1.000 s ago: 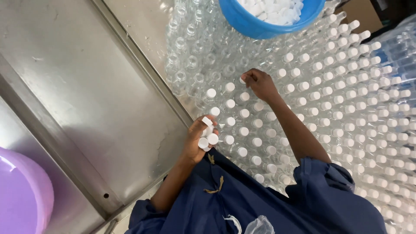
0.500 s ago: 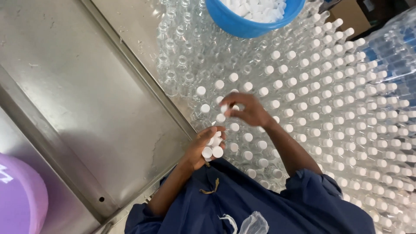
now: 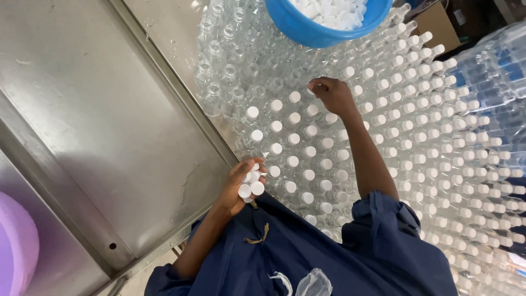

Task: The person repeatedly picks up white bottle caps from a blue basin and screws them onto the openings of clear plastic bottles arranged in rows on a metal table. The person uses both hands to handle the caps and bottles, working methodically across the array.

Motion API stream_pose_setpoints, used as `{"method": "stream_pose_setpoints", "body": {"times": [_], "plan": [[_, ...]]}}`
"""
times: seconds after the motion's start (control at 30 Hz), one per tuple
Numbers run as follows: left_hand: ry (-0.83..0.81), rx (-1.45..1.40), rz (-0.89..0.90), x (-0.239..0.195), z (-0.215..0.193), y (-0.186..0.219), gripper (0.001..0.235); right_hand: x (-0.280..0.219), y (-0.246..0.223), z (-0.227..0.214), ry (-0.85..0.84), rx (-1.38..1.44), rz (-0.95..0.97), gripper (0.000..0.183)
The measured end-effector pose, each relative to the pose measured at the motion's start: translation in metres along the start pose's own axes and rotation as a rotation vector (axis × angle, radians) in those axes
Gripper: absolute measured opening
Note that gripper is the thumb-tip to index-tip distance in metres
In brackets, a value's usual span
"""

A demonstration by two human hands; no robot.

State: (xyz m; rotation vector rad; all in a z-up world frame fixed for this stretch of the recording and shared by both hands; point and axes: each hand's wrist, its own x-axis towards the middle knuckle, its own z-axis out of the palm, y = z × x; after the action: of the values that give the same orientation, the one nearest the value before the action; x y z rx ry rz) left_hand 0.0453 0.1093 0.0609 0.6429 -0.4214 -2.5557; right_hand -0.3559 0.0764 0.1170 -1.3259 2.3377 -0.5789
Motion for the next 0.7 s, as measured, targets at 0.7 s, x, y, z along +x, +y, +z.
{"method": "stream_pose_setpoints", "body": {"times": [0.7], "plan": [[0.069, -0.036, -0.028, 0.024, -0.012, 0.008, 0.04, 0.013, 0.011, 0.014, -0.235, 0.729, 0.31, 0.033]]}}
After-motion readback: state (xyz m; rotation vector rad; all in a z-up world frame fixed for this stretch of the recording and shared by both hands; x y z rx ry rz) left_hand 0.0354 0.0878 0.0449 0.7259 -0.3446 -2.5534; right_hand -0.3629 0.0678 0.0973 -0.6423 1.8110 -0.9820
